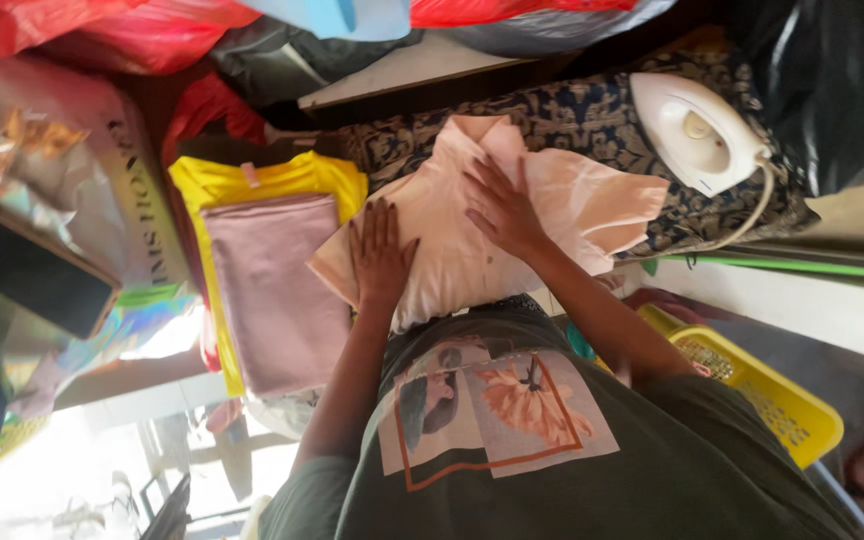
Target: The person folds a pink t-shirt and places it on a stack of other folded clothes. They then unfold a beige button-up shirt, smooth it out, and iron it with a white iron. After ironing, the person folds the beige shirt and places it on top of the stack.
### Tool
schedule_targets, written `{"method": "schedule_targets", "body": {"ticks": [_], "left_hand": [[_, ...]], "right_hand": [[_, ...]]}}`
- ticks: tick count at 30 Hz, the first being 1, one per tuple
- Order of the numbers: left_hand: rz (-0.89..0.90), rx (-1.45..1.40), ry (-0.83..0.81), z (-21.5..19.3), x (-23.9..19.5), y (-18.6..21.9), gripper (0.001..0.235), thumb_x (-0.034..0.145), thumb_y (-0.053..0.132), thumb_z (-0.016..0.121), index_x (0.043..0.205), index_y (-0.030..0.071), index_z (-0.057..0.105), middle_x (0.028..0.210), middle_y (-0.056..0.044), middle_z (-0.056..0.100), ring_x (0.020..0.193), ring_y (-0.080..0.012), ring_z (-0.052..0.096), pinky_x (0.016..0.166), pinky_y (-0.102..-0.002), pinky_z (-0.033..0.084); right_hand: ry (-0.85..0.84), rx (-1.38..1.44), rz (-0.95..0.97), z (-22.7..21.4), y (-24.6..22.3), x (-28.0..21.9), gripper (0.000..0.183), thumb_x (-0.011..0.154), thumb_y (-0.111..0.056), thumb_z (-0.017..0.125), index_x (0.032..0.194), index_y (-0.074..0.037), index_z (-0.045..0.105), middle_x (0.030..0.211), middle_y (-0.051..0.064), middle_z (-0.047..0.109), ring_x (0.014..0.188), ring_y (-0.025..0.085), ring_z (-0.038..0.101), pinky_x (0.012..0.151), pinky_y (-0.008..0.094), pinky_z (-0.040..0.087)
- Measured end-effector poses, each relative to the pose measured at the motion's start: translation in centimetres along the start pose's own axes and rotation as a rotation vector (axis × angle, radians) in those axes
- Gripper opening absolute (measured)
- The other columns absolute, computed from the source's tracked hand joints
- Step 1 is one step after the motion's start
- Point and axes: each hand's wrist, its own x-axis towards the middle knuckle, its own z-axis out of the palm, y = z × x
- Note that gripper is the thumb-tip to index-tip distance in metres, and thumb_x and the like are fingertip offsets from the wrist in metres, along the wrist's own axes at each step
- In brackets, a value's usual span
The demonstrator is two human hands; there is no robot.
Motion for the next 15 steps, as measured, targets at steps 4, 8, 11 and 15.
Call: {"method": "schedule_targets", "body": {"ticks": [4,8,11,15], "left_hand": [[0.020,0.015,0.019,-0.4,0.8,2.6,0.070,0.101,0.044,0.052,0.158,0.005,0.037,0.167,-0.016,0.030,0.156,-0.0319,0.020,0.124,-0.061,0.007],[0.195,-0.102,0.015,1.7,2.2,8.6,0.067,0.103,0.038,0.055,0.158,0.003,0.037,0.167,-0.018,0.030,0.158,-0.0328,0.019,0.126,-0.059,0.009],[0.412,-0.151,0.030,5.3,4.3,14.0,0.062,0.102,0.032,0.057,0.155,0.004,0.042,0.166,-0.018,0.033,0.157,-0.0341,0.023,0.127,-0.058,0.013],[0.425,-0.126,0.097,10.2,7.2,20.0,0.056,0.104,0.027,0.059,0.155,0.009,0.046,0.167,-0.012,0.038,0.158,-0.0303,0.030,0.132,-0.052,0.017]], "right_hand": [[0.276,-0.121,0.186,-5.2,3.8,-8.4,0.043,0.102,-0.014,0.063,0.144,-0.009,0.060,0.155,0.016,0.052,0.149,0.035,0.043,0.126,0.059,0.024],[0.486,-0.103,0.565,-9.5,7.8,-16.1,0.033,0.099,-0.017,0.070,0.130,-0.006,0.066,0.131,0.017,0.063,0.125,0.035,0.057,0.107,0.050,0.044],[0.395,-0.095,0.798,-9.0,11.2,-19.2,0.033,0.093,-0.025,0.078,0.117,-0.006,0.066,0.113,0.018,0.065,0.108,0.036,0.061,0.092,0.052,0.045],[0.215,0.044,0.674,-7.3,15.5,-21.0,0.023,0.092,-0.026,0.078,0.102,-0.009,0.067,0.090,0.011,0.071,0.083,0.030,0.070,0.073,0.045,0.052]]}}
